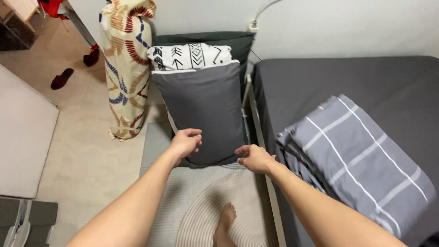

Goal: Making a bed by smoothing and tucking in the sheets, then arranging pillows and a folded blanket.

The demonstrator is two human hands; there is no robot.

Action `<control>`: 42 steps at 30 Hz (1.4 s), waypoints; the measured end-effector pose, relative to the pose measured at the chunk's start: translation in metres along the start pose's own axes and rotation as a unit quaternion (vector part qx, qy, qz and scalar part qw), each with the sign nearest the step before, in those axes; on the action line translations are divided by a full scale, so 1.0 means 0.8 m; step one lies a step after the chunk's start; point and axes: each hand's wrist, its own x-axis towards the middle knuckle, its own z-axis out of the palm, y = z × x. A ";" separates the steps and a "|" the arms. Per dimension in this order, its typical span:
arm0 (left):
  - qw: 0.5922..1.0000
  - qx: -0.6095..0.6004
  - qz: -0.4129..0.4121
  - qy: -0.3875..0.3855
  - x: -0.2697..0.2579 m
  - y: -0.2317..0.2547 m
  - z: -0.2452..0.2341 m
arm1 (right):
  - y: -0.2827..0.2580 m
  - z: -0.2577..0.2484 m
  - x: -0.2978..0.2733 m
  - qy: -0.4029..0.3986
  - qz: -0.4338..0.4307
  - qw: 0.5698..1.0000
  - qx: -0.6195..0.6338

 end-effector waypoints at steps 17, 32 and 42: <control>0.954 0.239 0.060 0.174 0.271 0.080 -0.080 | -0.167 -0.094 0.349 0.078 -0.199 0.973 -0.090; 0.832 0.549 0.084 -0.005 0.400 0.071 -0.184 | -0.250 -0.106 0.452 -0.017 -0.091 0.941 -0.326; 0.848 0.480 0.217 0.063 0.378 0.044 -0.187 | -0.277 -0.093 0.437 0.026 -0.084 0.926 -0.367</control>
